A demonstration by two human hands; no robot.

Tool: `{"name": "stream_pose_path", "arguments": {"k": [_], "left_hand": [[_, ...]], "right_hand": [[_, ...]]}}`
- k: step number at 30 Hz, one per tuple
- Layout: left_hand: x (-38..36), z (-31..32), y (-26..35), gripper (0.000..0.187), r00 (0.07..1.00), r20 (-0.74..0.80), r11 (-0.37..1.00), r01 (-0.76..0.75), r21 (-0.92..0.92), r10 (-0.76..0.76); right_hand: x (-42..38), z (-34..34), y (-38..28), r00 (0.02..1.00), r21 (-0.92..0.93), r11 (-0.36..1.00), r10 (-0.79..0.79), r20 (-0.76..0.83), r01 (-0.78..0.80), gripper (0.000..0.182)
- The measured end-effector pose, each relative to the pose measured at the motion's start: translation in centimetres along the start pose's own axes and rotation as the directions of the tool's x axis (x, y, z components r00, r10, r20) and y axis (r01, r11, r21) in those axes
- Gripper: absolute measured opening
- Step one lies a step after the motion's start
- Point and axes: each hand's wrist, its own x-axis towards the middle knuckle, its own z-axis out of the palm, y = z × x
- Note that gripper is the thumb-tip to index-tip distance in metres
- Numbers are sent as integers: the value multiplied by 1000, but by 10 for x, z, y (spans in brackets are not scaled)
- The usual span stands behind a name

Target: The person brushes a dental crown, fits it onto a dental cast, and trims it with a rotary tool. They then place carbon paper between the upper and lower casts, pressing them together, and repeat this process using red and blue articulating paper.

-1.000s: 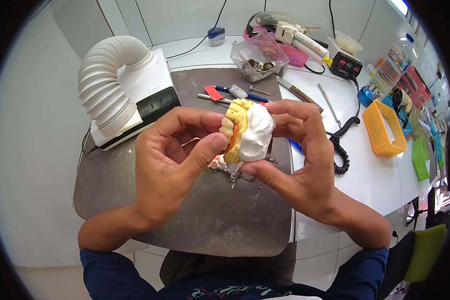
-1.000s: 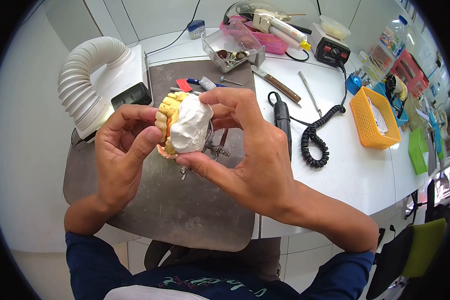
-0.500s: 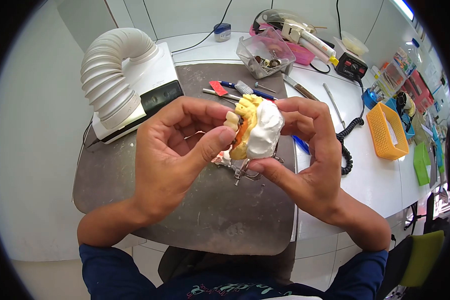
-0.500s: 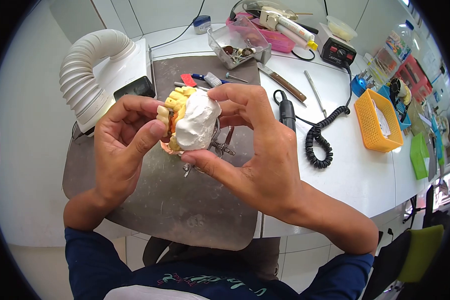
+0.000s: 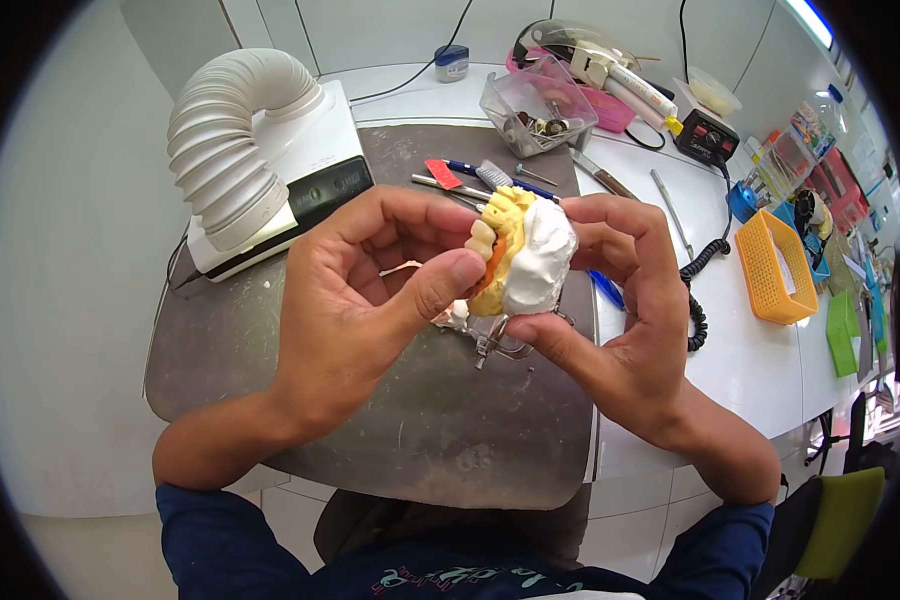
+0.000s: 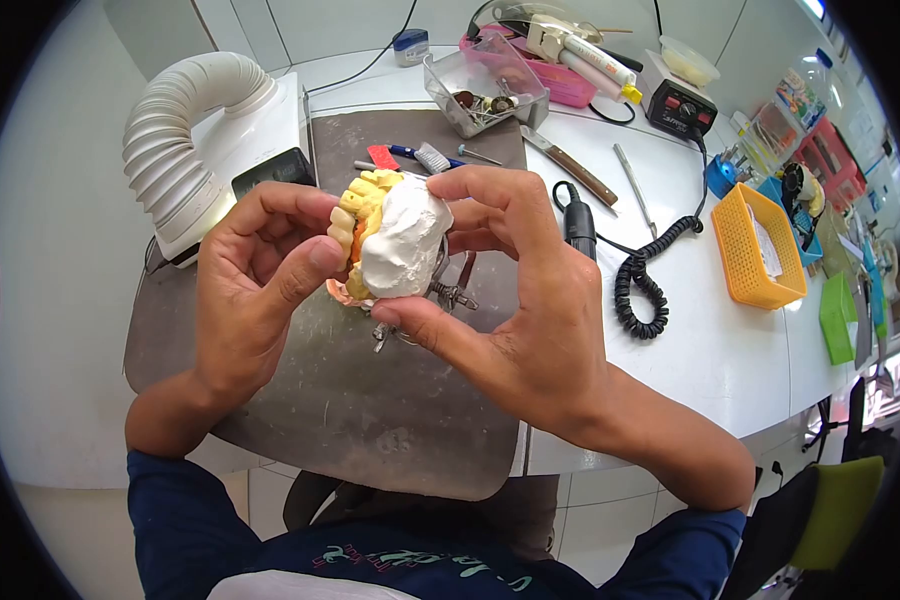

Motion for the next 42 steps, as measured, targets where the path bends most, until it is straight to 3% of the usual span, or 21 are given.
{"name": "stream_pose_path", "arguments": {"k": [4, 16, 28, 31, 34, 42], "left_hand": [[2, 1, -4, 26, 999, -19, 998, -37, -45, 36], [0, -2, -3, 17, 1000, 13, 998, -16, 62, 15], [0, -1, -4, 16, 999, -4, 998, -43, -36, 43], [0, -1, -3, 11, 999, 10, 998, -32, 52, 32], [1, -4, -4, 16, 999, 13, 998, -32, -48, 33], [5, -9, 5, 17, 998, 53, 994, 27, 101, -33]], "right_hand": [[0, -1, 0, 1000, 8, 1000, -9, 1, 9, 73], [0, 0, 1, 999, 1, 1000, -31, -26, 31, 75], [0, 1, 1, 998, -16, 998, -54, -30, 54, 75], [0, 2, 2, 997, -23, 997, -68, -41, 67, 74], [-1, 3, 2, 995, -39, 996, -86, -51, 84, 74], [-3, 0, -3, 978, -222, 956, -203, -40, 189, 72]]}}
